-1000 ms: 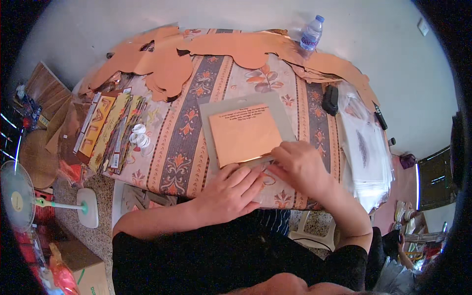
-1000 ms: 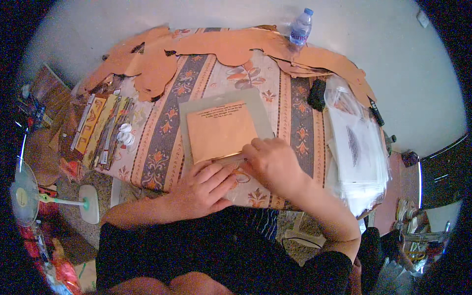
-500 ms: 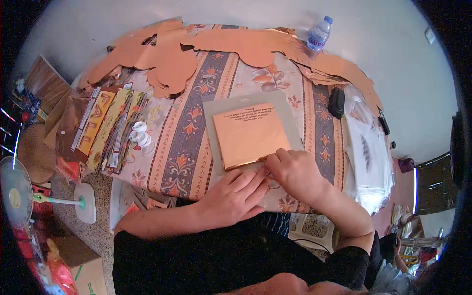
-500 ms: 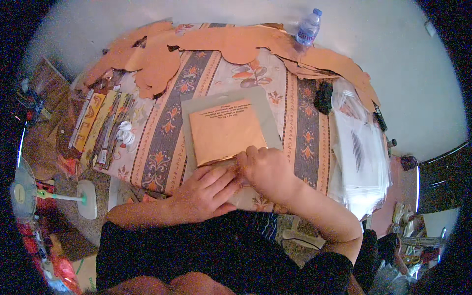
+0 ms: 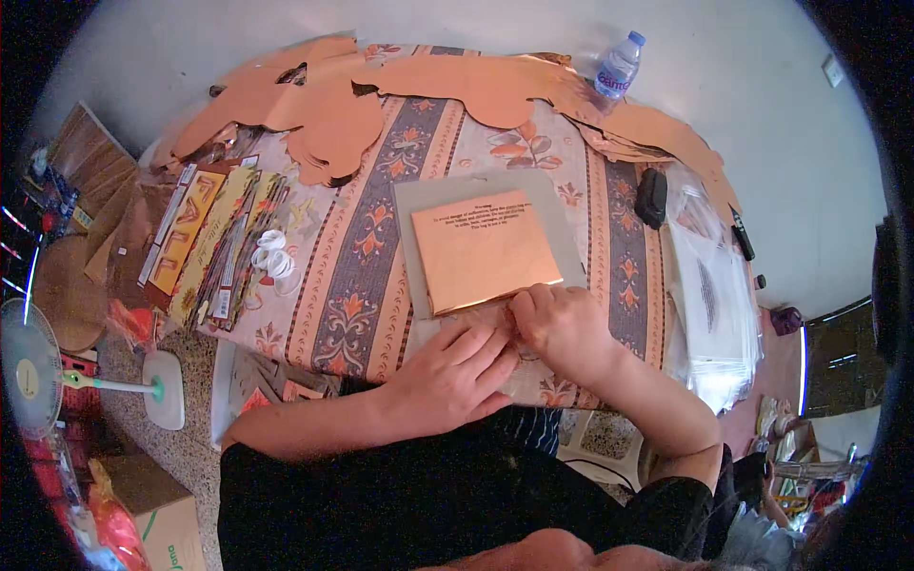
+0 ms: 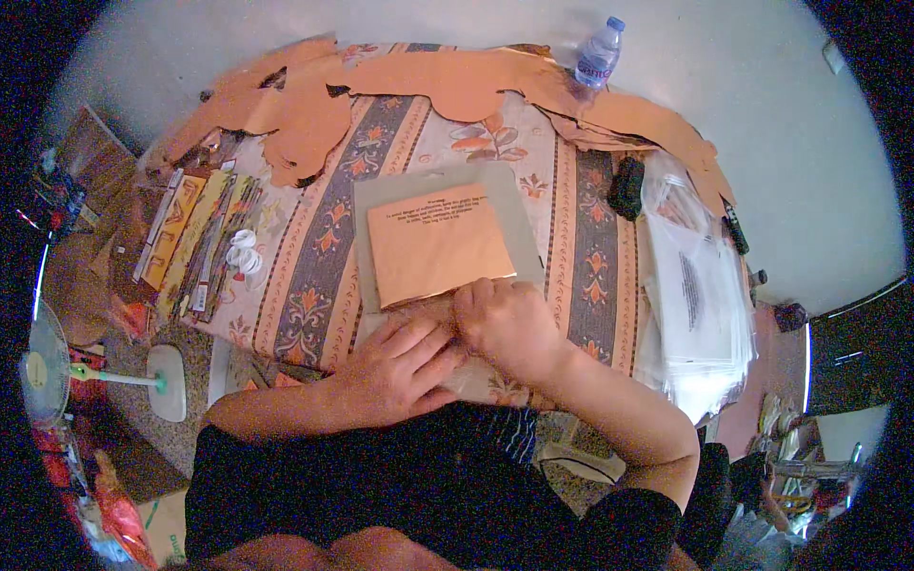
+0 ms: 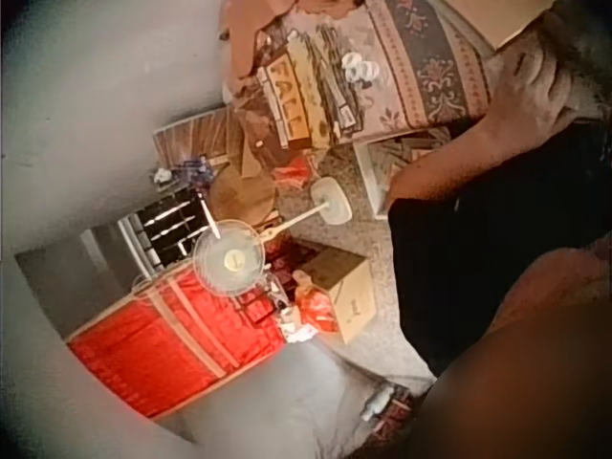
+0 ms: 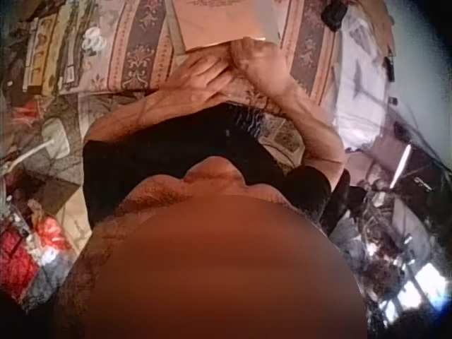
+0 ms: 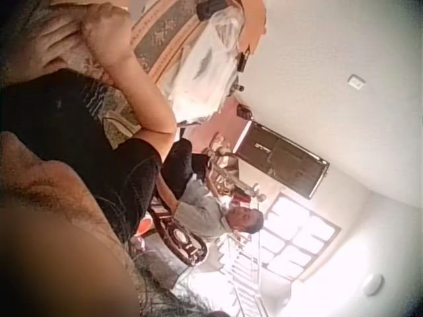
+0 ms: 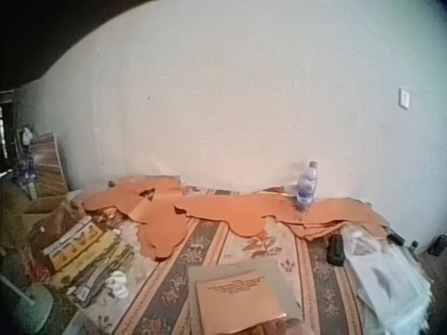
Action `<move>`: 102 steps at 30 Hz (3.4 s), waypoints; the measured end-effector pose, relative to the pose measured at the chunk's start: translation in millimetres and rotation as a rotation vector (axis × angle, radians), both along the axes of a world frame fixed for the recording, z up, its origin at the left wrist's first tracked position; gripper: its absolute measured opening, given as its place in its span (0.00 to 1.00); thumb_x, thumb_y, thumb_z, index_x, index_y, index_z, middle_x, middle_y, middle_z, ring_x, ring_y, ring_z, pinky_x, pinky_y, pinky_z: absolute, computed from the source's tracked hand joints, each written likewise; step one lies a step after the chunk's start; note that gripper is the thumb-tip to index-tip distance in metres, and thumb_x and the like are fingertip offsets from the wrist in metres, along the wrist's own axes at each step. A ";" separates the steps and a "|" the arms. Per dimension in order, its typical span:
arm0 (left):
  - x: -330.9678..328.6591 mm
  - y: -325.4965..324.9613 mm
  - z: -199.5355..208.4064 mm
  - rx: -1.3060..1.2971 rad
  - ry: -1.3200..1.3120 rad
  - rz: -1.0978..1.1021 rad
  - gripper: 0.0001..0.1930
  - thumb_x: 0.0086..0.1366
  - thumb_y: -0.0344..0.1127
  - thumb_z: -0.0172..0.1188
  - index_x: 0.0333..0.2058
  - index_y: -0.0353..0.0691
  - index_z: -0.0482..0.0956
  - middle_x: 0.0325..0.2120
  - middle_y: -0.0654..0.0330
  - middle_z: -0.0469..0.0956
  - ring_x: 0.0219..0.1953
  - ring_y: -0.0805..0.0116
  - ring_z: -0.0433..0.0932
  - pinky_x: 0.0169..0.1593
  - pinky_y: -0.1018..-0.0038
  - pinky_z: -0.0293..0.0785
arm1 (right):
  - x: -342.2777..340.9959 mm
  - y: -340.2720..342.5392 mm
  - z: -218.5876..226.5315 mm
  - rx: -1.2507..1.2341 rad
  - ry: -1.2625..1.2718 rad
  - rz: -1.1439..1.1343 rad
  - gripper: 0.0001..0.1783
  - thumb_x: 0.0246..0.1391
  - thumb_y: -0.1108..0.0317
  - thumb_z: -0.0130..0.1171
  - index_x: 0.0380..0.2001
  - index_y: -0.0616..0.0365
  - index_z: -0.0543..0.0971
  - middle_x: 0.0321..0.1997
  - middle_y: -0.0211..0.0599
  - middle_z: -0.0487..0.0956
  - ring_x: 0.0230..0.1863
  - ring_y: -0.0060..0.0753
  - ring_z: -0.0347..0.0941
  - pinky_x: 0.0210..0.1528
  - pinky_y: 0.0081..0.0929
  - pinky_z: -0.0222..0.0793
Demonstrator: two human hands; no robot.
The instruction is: Folding a metallic foil balloon and placing it into a plastic sleeve with an instruction card.
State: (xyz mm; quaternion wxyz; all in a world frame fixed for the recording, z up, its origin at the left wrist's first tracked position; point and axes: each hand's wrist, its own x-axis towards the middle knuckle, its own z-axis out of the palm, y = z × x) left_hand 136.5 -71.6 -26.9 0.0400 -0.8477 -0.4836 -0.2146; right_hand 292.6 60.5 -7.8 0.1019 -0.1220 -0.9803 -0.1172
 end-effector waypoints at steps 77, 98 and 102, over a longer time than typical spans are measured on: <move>-7.1 4.7 3.1 -0.100 -0.061 -0.018 0.29 0.60 0.51 0.56 0.52 0.34 0.71 0.52 0.52 0.70 0.59 0.58 0.62 0.62 0.60 0.56 | -4.7 -0.5 2.1 -0.017 -0.053 -0.064 0.18 0.44 0.68 0.55 0.40 0.64 0.73 0.17 0.29 0.73 0.19 0.28 0.74 0.21 0.26 0.68; -40.7 106.3 7.9 -0.056 -0.135 -0.144 0.16 0.63 0.36 0.56 0.49 0.39 0.75 0.56 0.54 0.70 0.62 0.58 0.63 0.62 0.60 0.59 | 12.2 -5.2 -11.7 -0.083 0.151 -0.107 0.15 0.52 0.63 0.59 0.41 0.60 0.76 0.19 0.31 0.75 0.18 0.30 0.73 0.22 0.29 0.68; -41.5 111.0 -4.2 -0.099 -0.106 -0.143 0.18 0.66 0.41 0.53 0.52 0.43 0.72 0.59 0.55 0.67 0.65 0.60 0.58 0.65 0.56 0.50 | 13.6 -4.3 -12.4 -0.115 0.155 -0.090 0.14 0.52 0.62 0.59 0.38 0.59 0.76 0.19 0.31 0.75 0.18 0.30 0.73 0.21 0.29 0.68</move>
